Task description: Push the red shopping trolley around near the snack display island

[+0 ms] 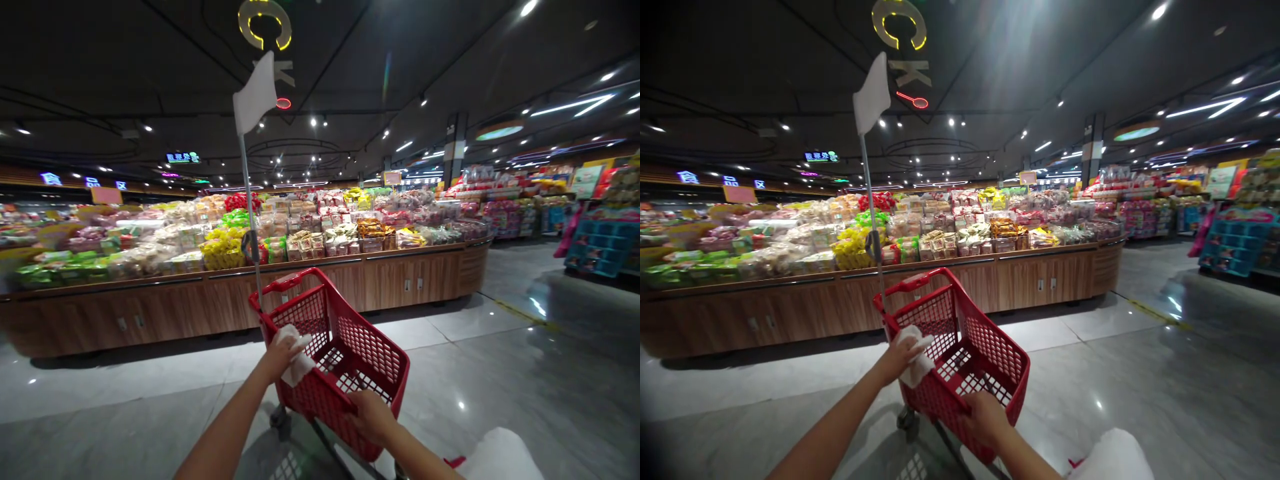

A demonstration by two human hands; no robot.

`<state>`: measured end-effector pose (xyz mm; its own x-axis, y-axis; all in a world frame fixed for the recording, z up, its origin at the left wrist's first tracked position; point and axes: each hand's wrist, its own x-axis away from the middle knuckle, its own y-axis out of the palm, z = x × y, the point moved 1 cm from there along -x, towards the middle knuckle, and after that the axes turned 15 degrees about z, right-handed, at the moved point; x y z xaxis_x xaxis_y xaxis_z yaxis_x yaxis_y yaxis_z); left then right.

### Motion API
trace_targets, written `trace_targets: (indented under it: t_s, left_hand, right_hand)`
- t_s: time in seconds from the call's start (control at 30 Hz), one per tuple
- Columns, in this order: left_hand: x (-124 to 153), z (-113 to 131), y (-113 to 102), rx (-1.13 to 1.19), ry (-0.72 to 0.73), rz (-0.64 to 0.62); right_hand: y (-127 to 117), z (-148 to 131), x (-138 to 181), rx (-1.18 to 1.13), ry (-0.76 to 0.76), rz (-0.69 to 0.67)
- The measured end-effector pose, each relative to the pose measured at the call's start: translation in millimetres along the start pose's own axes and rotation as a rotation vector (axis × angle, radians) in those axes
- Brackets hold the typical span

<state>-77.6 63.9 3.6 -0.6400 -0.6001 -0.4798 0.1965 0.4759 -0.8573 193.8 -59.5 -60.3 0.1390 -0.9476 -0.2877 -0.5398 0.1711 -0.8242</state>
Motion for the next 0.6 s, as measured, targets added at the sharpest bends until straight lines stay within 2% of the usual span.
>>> trace_targets:
  t_s: [0.07,0.13,0.27,0.37,0.47,0.6]
  left_hand:
    - [-3,-30,-11,-0.084,-0.023,0.014]
    - [-5,-49,-23,-0.114,0.003,-0.016]
    - [-4,-52,-40,-0.125,0.014,-0.097]
    - [3,-40,-44,-0.204,-0.044,-0.109]
    - [7,-17,-39,-0.199,-0.051,-0.124]
    - [-4,47,-10,-0.097,-0.005,-0.227]
  right_hand:
    - [-7,13,-2,0.011,-0.03,-0.016]
    - [-14,26,-4,0.04,-0.056,-0.025]
    - [-30,45,-6,0.069,-0.116,-0.036]
    - [-35,49,-8,0.078,-0.187,-0.018]
    - [-30,50,-11,0.071,-0.197,-0.006]
    - [-16,51,-14,0.002,-0.087,0.097]
